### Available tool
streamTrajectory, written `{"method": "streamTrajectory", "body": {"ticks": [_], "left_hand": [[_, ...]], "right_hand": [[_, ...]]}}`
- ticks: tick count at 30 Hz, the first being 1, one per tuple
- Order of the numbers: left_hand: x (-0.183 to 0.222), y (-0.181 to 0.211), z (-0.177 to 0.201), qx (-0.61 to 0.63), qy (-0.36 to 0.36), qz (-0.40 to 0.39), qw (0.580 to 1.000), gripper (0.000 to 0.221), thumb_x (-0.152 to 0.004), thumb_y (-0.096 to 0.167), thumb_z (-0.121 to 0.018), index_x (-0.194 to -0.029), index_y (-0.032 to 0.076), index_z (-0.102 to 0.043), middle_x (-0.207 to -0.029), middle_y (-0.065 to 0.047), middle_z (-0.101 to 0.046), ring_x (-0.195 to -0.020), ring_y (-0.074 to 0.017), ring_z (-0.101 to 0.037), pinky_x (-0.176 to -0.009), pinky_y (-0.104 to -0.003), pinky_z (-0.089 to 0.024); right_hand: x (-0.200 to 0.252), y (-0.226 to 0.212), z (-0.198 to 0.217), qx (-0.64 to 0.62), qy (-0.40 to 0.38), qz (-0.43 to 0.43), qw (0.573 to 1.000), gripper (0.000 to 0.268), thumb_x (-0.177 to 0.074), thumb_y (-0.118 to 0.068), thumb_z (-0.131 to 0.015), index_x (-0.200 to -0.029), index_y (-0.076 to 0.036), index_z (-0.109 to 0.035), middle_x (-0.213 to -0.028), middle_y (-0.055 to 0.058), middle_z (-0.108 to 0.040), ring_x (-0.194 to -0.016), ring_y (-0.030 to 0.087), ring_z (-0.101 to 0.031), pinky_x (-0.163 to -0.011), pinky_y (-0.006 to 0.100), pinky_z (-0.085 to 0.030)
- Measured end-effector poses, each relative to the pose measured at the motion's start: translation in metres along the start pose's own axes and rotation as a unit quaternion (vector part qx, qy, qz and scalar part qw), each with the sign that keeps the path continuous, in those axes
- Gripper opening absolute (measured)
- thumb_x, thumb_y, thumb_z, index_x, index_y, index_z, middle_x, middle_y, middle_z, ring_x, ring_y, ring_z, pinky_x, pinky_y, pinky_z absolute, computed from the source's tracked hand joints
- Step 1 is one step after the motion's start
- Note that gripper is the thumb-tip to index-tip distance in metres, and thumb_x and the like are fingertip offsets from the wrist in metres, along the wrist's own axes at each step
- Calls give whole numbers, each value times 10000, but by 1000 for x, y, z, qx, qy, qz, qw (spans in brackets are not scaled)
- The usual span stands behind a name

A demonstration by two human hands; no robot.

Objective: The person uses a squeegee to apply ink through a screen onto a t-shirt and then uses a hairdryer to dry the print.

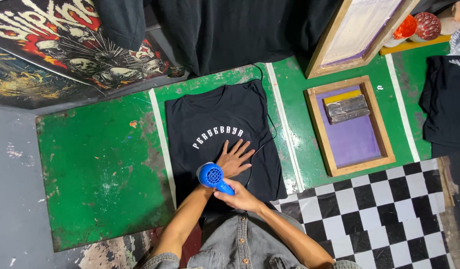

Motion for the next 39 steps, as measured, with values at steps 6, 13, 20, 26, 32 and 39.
{"method": "streamTrajectory", "body": {"ticks": [6, 13, 20, 26, 32, 39], "left_hand": [[15, -35, 48, -57, -63, 47, 995, 629, -985, 442, -424, -1586, 300, -305, -1718, -10, -146, -1568, -279, -139, -1160, -731, -150], [39, -116, 53, -43, -59, 196, 978, 588, -1051, 591, -300, -1606, 410, -238, -1708, -22, -174, -1564, -314, -152, -1152, -757, -124], [41, -122, 65, -16, -74, 263, 962, 622, -1054, 597, -295, -1619, 344, -233, -1727, -25, -114, -1580, -309, -93, -1187, -732, -75], [5, -78, 40, 12, -85, 222, 971, 657, -1055, 571, -341, -1625, 263, -233, -1716, -59, -136, -1570, -330, -117, -1188, -726, -114], [-6, -26, -8, -71, 5, 115, 991, 623, -1042, 634, -324, -1582, 323, -339, -1712, -46, -202, -1567, -319, -127, -1162, -650, -67], [8, -7, -7, 10, -4, -10, 1000, 642, -1051, 597, -344, -1612, 291, -278, -1694, -85, -204, -1560, -355, -149, -1172, -708, -136]], "right_hand": [[-5, -9, 35, 6, 107, 18, 994, 198, -927, -151, -751, -1050, -27, -658, -508, 86, -522, -316, 147, -497, -255, 257, -385], [15, -59, 110, -45, 407, 75, 909, 277, -987, -333, -672, -1071, -96, -554, -680, 57, -527, -405, 151, -520, -303, 259, -417], [18, -66, 124, -48, 489, 111, 864, 207, -1022, -323, -633, -1042, -144, -530, -685, 63, -543, -429, 168, -534, -316, 265, -421], [-20, -58, 60, 8, 368, 47, 929, 242, -932, -275, -753, -956, -83, -607, -609, 85, -534, -348, 177, -506, -253, 297, -393], [-31, -45, -36, 3, 77, 34, 996, 150, -908, -155, -762, -983, -79, -656, -482, 57, -516, -320, 124, -493, -269, 235, -388], [-20, -21, -41, -5, 27, 24, 999, 130, -934, -91, -737, -1021, -37, -657, -473, 92, -531, -315, 137, -494, -290, 233, -404]]}}
Point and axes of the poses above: each hand's wrist, its own x-axis away from the middle knuckle, its own z-axis out of the back of the hand, y = z × x, the point moved 4 cm from there along -x, towards the middle knuckle
